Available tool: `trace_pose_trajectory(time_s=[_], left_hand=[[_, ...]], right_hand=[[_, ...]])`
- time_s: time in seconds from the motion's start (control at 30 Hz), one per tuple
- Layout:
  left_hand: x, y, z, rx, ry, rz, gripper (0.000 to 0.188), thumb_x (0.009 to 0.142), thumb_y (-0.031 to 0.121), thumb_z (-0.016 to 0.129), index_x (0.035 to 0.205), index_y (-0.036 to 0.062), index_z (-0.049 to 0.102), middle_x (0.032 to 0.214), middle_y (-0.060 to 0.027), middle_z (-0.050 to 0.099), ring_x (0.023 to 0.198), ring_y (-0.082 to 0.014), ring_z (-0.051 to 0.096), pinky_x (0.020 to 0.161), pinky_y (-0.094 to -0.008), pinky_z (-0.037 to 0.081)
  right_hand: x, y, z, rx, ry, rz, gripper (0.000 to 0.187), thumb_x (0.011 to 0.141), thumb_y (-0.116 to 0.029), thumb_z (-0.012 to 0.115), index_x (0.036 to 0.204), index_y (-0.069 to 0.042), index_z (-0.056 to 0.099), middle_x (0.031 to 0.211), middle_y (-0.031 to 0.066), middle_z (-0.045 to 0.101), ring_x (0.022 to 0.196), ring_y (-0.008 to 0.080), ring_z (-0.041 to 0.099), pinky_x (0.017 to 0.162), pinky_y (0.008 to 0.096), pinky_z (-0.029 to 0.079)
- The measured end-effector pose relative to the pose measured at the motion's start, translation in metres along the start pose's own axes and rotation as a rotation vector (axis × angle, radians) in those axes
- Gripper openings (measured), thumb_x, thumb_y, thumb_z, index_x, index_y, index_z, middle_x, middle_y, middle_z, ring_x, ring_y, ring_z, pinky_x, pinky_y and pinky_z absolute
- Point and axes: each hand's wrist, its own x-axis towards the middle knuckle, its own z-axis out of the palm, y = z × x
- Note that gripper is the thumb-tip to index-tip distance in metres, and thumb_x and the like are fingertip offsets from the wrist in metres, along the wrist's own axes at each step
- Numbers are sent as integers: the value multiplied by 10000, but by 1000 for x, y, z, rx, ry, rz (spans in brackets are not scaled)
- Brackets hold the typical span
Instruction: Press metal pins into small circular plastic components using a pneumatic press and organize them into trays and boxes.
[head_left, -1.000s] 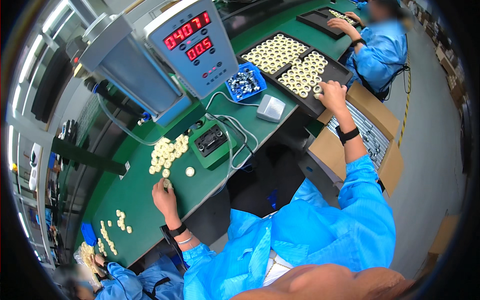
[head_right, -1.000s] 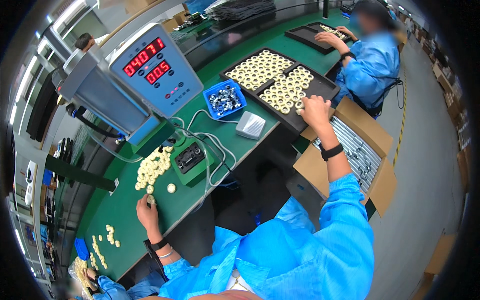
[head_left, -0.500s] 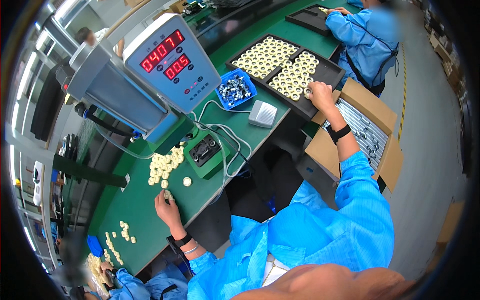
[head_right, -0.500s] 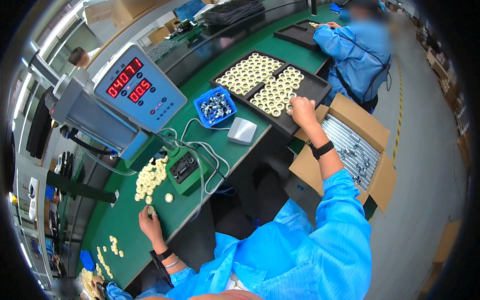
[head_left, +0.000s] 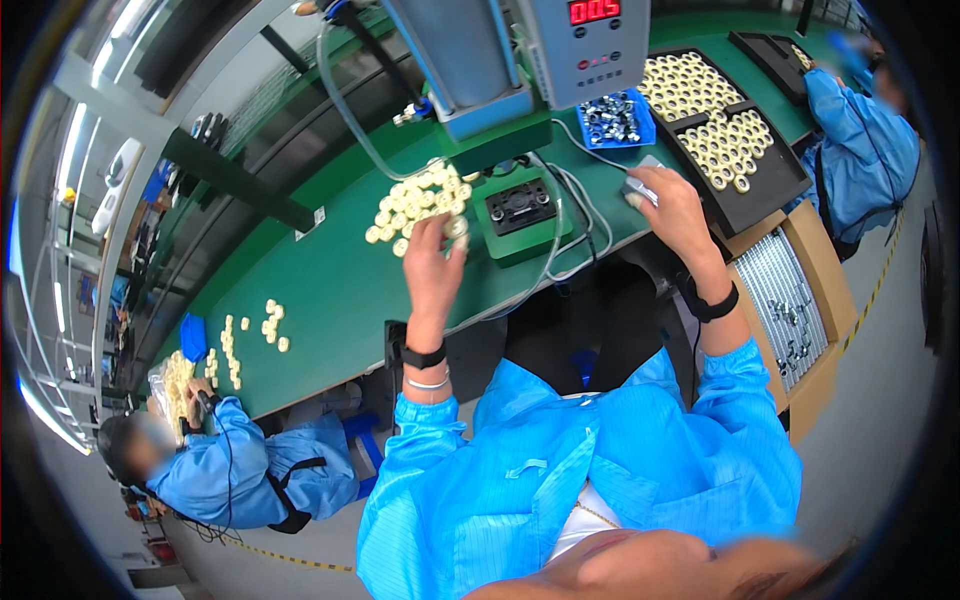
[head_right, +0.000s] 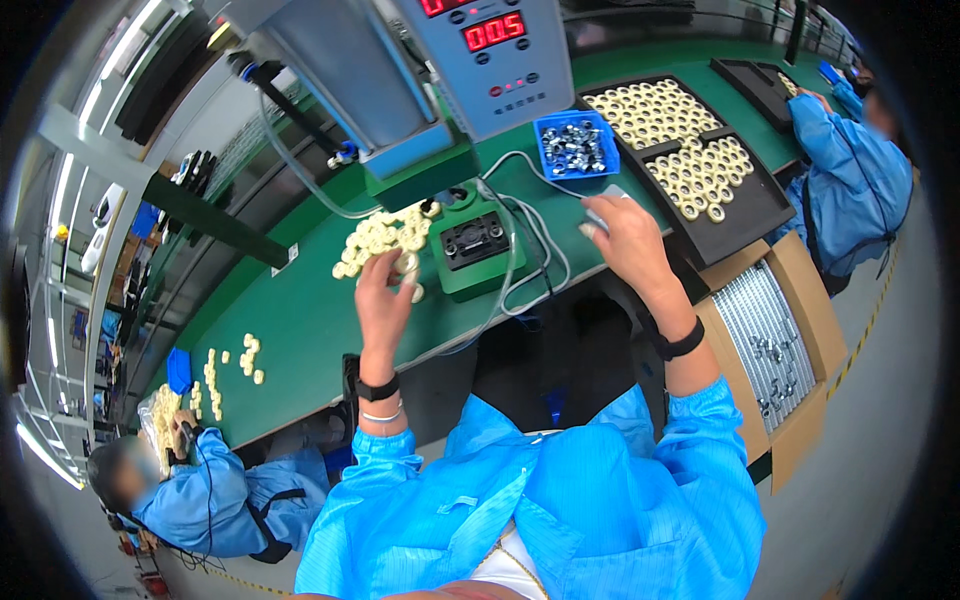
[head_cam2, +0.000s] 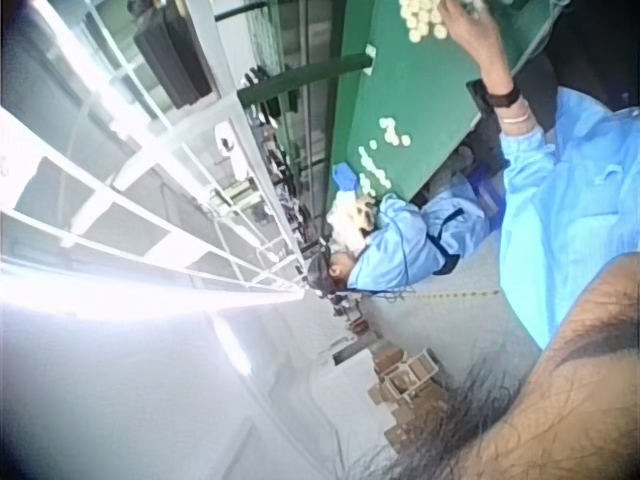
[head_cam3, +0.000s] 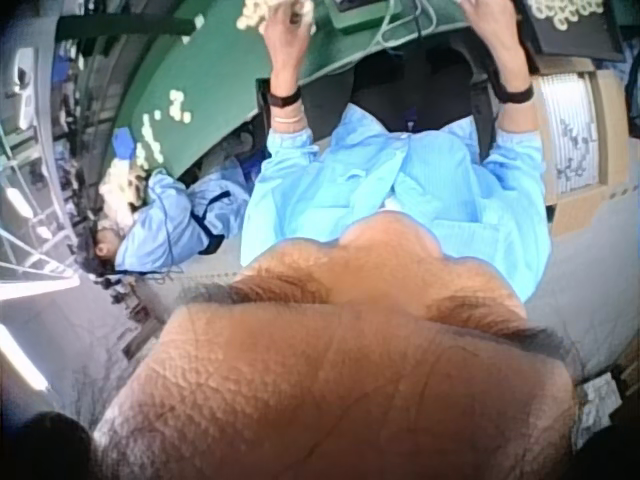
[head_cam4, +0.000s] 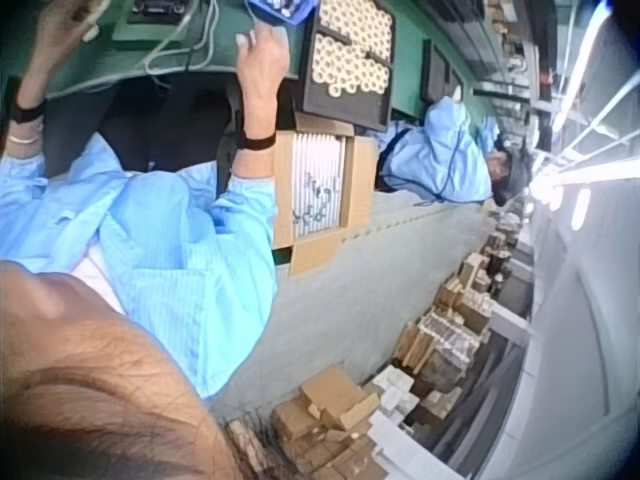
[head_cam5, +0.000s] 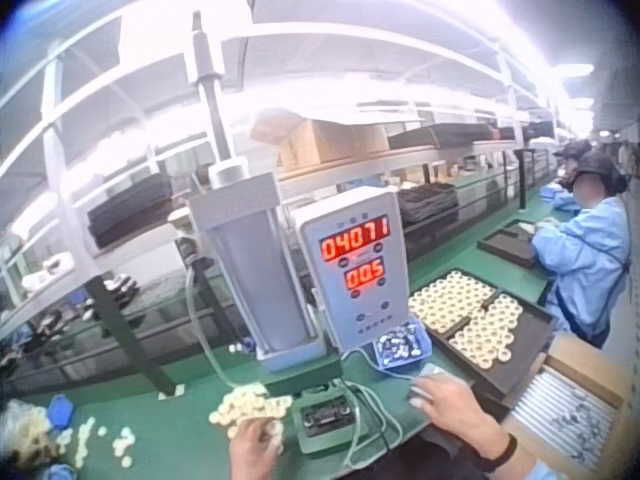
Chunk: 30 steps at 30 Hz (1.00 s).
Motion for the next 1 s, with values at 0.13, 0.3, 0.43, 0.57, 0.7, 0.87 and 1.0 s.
trace_pose_trajectory(time_s=[0.13,0.3,0.43,0.57,0.7,0.87,1.0], left_hand=[[23,16,28,-77,-43,127,335,773,39,716,1100,19,648,1032,-98,630,841,-215,633,715,-313,520],[38,20,58,-68,-131,171,292,767,67,721,1050,32,661,987,-118,643,881,-283,623,749,-366,503],[47,19,61,-135,-185,132,267,768,80,726,1028,28,696,941,-119,639,889,-283,617,778,-373,493],[51,19,57,-218,-304,23,266,784,92,725,1041,25,706,938,-115,637,911,-267,610,802,-361,484],[45,21,57,-207,-289,82,265,825,143,697,1076,58,708,865,-109,575,829,-274,555,740,-369,453],[39,29,56,-60,-203,116,289,839,108,678,1123,59,696,987,-113,632,920,-295,576,825,-370,469],[37,39,52,73,-163,185,312,791,48,666,1101,67,700,1070,-97,682,957,-335,579,846,-414,487]], right_hand=[[11,13,16,-36,-61,67,304,778,-119,716,1065,-25,675,981,152,680,877,332,645,772,407,515],[1,15,20,71,-113,96,300,790,-128,710,1066,-15,678,975,170,691,813,330,664,744,401,526],[-1,17,7,62,-159,185,300,805,-144,693,1076,-15,674,986,171,690,822,326,663,756,398,526],[13,26,4,53,-113,130,315,803,-158,691,1084,-18,672,999,170,687,824,324,661,771,402,523],[61,45,23,-59,-106,91,292,780,-130,694,1054,-30,688,967,172,688,880,334,664,800,442,517],[114,91,81,-459,-422,-4,253,752,-28,622,986,-62,711,917,201,687,901,366,665,791,463,529],[130,86,94,-546,-508,9,163,805,-12,555,891,-20,693,933,207,693,915,360,682,791,456,556]])
